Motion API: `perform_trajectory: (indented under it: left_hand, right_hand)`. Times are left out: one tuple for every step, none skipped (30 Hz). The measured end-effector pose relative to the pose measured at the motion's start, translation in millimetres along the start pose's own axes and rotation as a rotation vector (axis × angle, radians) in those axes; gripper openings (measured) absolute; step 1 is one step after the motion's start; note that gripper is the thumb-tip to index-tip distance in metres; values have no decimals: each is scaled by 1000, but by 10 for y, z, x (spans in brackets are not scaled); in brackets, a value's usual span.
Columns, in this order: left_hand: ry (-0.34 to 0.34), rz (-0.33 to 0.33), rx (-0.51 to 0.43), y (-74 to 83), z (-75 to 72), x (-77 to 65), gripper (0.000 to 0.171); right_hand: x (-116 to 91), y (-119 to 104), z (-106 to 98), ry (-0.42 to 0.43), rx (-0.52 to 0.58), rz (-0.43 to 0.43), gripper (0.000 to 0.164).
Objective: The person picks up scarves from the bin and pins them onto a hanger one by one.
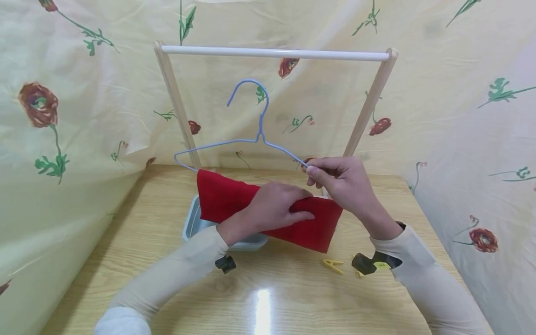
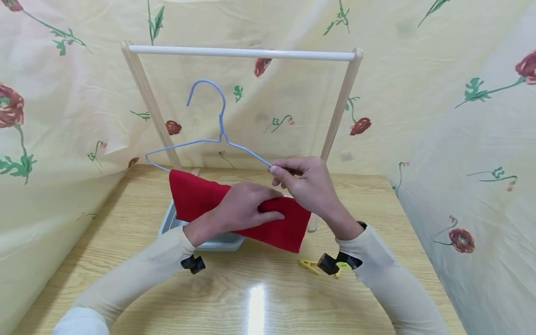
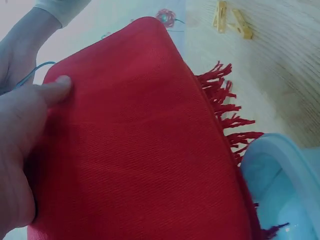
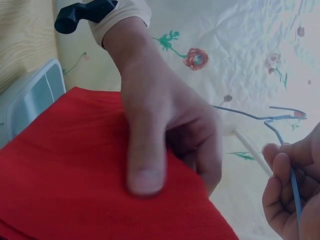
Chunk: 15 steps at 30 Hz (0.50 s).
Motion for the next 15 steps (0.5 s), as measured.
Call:
perform_trajectory:
  left_hand:
    - [-25, -11, 13, -1, 10, 7, 37]
    - [-45, -20, 24, 0, 17, 14, 37]
    - [-60, -30, 32, -1, 19, 18, 36]
    - [-70, -38, 38, -1, 18, 21, 36]
    - [-77, -44, 43, -2, 18, 24, 35]
    - [-84, -49, 43, -2, 17, 25, 34]
    - [-92, -54, 40, -3, 19, 26, 34]
    - [-99, -59, 33, -5, 22, 26, 34]
    - [-104, -63, 22, -7, 25, 23, 34]
    - [-106, -68, 9, -10, 27, 20, 34]
    - [-103, -69, -5, -9, 25, 12, 34]
    - [-102, -75, -24, -11, 19, 2, 34]
    - [-97, -80, -41, -15, 8, -12, 35]
    - [-90, -85, -60, -18, -12, -32, 36]
    - [-82, -89, -71, -23, -37, -56, 36]
  right_hand:
    - [-1, -6, 2, -1, 5, -3, 12]
    - [-1, -14, 6, -3, 13, -7, 12]
    - [-2, -21, 11, -6, 19, -12, 12]
    - [-2, -27, 17, -10, 24, -16, 12]
    - [-2, -32, 23, -14, 28, -19, 13]
    - [-3, -34, 28, -17, 29, -20, 13]
    - [-3, -34, 30, -18, 27, -20, 13]
    - [-3, -32, 32, -19, 24, -20, 13]
    - [-3, -27, 33, -18, 17, -18, 13]
    - [-3, -20, 33, -17, 13, -16, 13]
    - [-2, -12, 33, -18, 9, -14, 13]
    - [-2, -4, 33, -19, 5, -14, 13]
    - [1, 5, 34, -21, 4, -14, 12]
    - [2, 15, 34, -22, 1, -14, 12]
    - [3, 25, 32, -22, -2, -13, 12]
Point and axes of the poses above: each hand's wrist, its own x-axis towards the middle knuckle, its own z-axis out of the palm, y = z × x, the point moved 7 cm from there along x, towards the middle knuckle, and after that the axes turned 1 degree about -y, right-handed, at the moved point
